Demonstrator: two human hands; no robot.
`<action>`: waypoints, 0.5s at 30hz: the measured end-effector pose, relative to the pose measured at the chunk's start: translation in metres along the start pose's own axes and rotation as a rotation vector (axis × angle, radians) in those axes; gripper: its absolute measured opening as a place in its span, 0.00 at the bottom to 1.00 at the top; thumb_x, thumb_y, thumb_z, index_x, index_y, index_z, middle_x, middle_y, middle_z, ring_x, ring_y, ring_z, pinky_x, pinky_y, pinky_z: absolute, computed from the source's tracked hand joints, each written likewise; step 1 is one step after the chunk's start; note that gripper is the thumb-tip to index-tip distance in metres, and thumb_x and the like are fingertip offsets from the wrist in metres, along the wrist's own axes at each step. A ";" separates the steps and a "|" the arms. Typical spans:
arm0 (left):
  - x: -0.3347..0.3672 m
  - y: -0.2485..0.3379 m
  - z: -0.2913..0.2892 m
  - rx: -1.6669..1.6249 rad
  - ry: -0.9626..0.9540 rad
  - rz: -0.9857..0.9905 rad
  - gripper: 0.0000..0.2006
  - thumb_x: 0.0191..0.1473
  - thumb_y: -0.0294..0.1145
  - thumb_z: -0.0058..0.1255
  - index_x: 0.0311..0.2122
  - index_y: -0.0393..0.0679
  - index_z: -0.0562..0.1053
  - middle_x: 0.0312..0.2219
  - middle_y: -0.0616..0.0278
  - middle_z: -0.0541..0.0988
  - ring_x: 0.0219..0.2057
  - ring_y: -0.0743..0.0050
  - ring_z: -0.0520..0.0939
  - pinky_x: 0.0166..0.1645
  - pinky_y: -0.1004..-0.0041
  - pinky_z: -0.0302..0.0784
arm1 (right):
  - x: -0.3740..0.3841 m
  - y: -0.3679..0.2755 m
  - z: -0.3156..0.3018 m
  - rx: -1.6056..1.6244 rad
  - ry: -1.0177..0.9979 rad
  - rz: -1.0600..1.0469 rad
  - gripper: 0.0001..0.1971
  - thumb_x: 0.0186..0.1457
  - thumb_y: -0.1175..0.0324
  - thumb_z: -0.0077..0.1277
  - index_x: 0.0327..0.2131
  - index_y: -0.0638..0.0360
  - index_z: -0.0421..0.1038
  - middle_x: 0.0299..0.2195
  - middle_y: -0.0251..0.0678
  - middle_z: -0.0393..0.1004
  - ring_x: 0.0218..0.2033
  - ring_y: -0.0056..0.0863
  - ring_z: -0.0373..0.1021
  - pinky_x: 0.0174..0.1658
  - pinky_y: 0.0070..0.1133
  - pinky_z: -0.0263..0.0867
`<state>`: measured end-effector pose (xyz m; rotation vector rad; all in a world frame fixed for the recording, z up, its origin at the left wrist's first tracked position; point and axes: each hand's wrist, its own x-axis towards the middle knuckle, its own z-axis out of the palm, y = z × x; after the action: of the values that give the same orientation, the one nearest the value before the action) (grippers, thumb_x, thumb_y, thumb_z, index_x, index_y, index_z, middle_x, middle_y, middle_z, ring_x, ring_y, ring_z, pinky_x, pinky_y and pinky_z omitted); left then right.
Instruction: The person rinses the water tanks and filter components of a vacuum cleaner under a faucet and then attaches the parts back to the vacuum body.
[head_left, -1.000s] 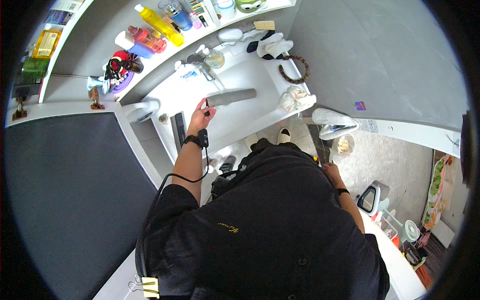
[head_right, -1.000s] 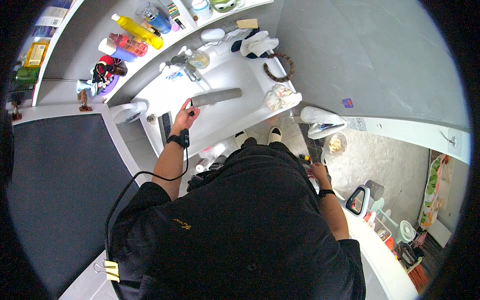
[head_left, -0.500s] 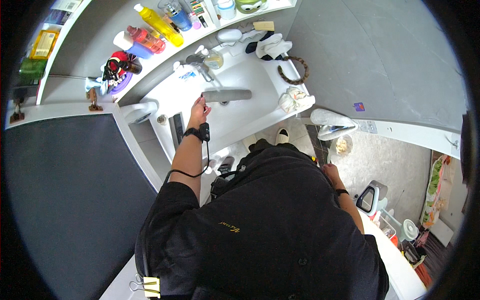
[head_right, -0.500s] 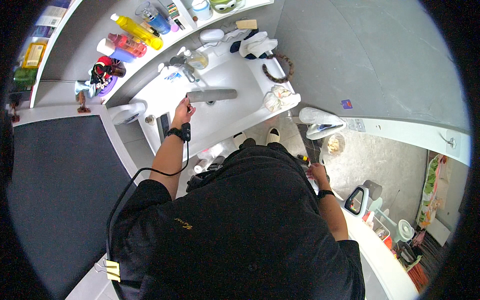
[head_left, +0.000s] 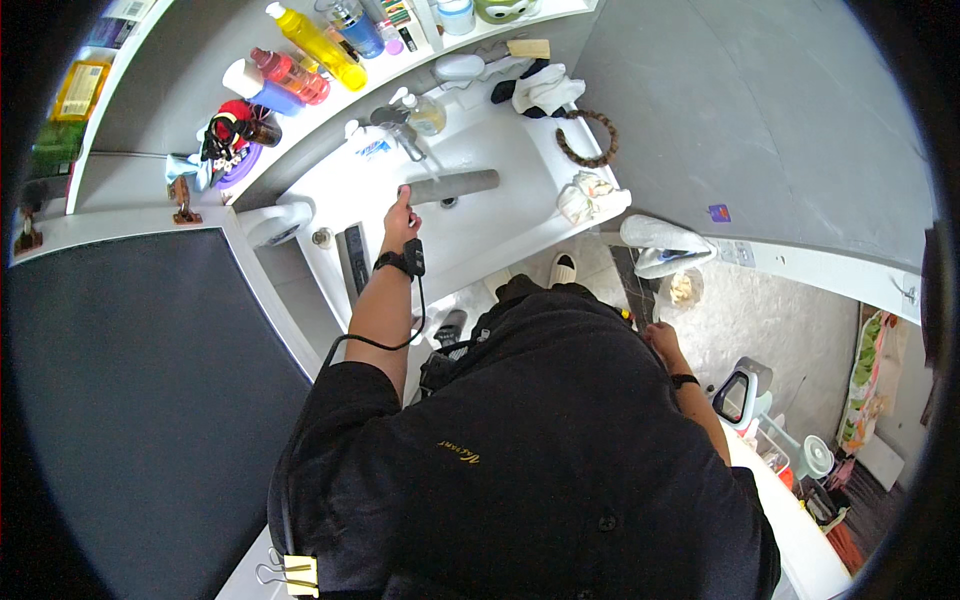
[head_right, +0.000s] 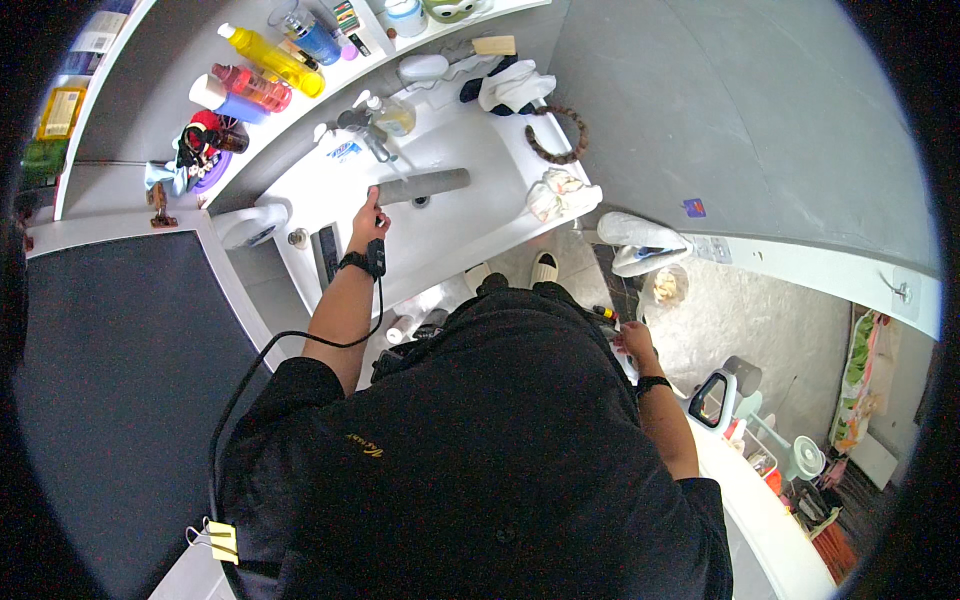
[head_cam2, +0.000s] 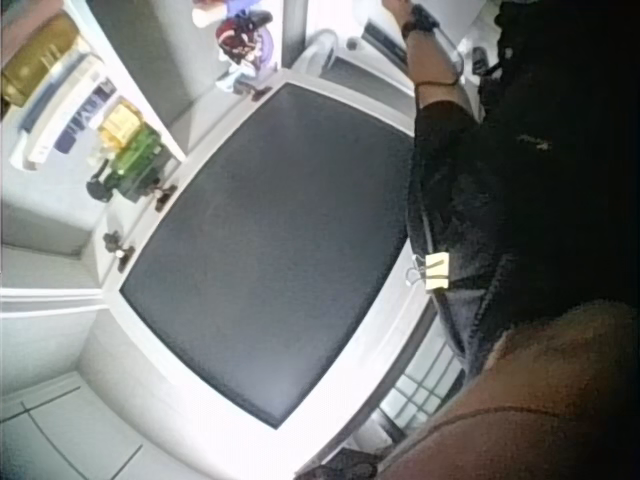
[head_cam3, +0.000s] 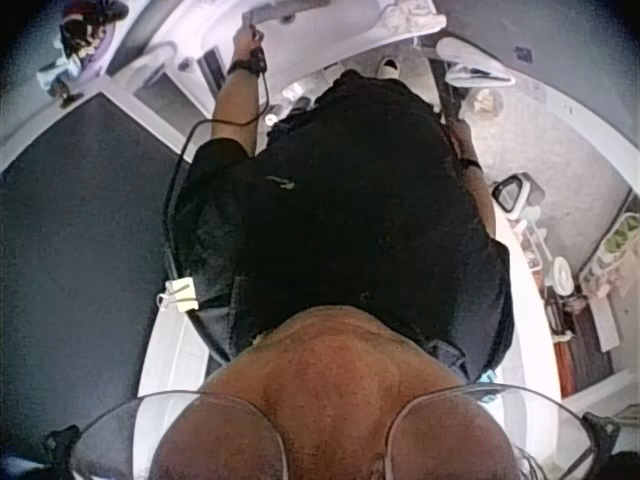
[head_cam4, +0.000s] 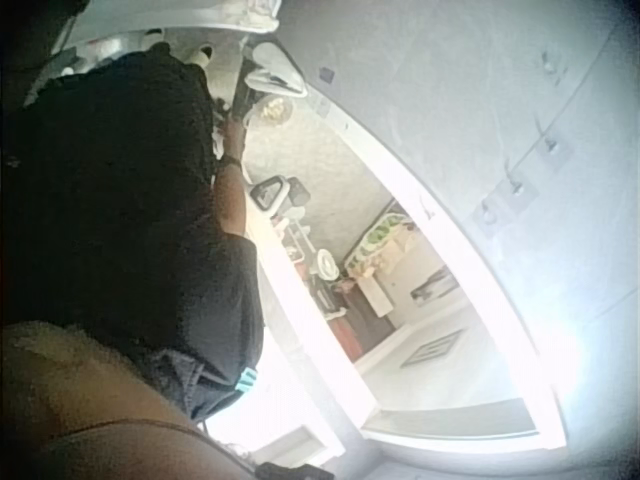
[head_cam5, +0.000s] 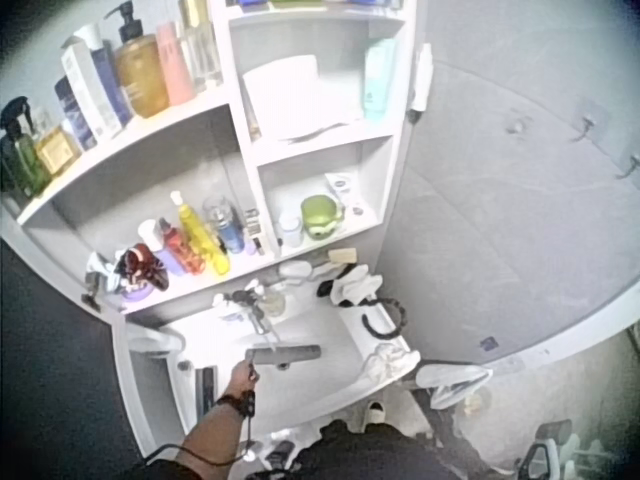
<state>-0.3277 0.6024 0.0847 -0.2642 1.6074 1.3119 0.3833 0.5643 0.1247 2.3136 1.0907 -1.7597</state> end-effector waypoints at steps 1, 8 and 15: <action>-0.001 0.000 -0.004 -0.003 0.003 0.000 0.17 0.59 0.51 0.60 0.32 0.51 0.70 0.20 0.72 0.65 0.23 0.79 0.67 0.24 0.75 0.65 | 0.000 -0.002 0.000 -0.004 -0.002 -0.001 0.13 0.64 0.63 0.49 0.46 0.62 0.71 0.29 0.40 0.80 0.25 0.32 0.78 0.27 0.30 0.75; -0.017 0.007 -0.026 -0.098 0.013 -0.038 0.15 0.57 0.49 0.61 0.28 0.53 0.70 0.17 0.73 0.63 0.22 0.79 0.66 0.32 0.70 0.66 | 0.008 0.001 -0.004 0.026 0.010 0.023 0.13 0.64 0.62 0.48 0.45 0.60 0.71 0.28 0.39 0.79 0.24 0.31 0.77 0.26 0.29 0.74; -0.017 0.003 -0.029 -0.101 -0.006 -0.083 0.19 0.58 0.49 0.59 0.24 0.52 0.67 0.15 0.72 0.63 0.18 0.76 0.65 0.30 0.68 0.67 | -0.025 -0.040 0.007 -0.096 0.071 -0.015 0.14 0.60 0.66 0.52 0.41 0.70 0.75 0.29 0.43 0.80 0.28 0.33 0.77 0.33 0.28 0.73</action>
<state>-0.3379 0.5729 0.0974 -0.3848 1.5112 1.3308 0.3529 0.5791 0.1585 2.3334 1.1790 -1.6030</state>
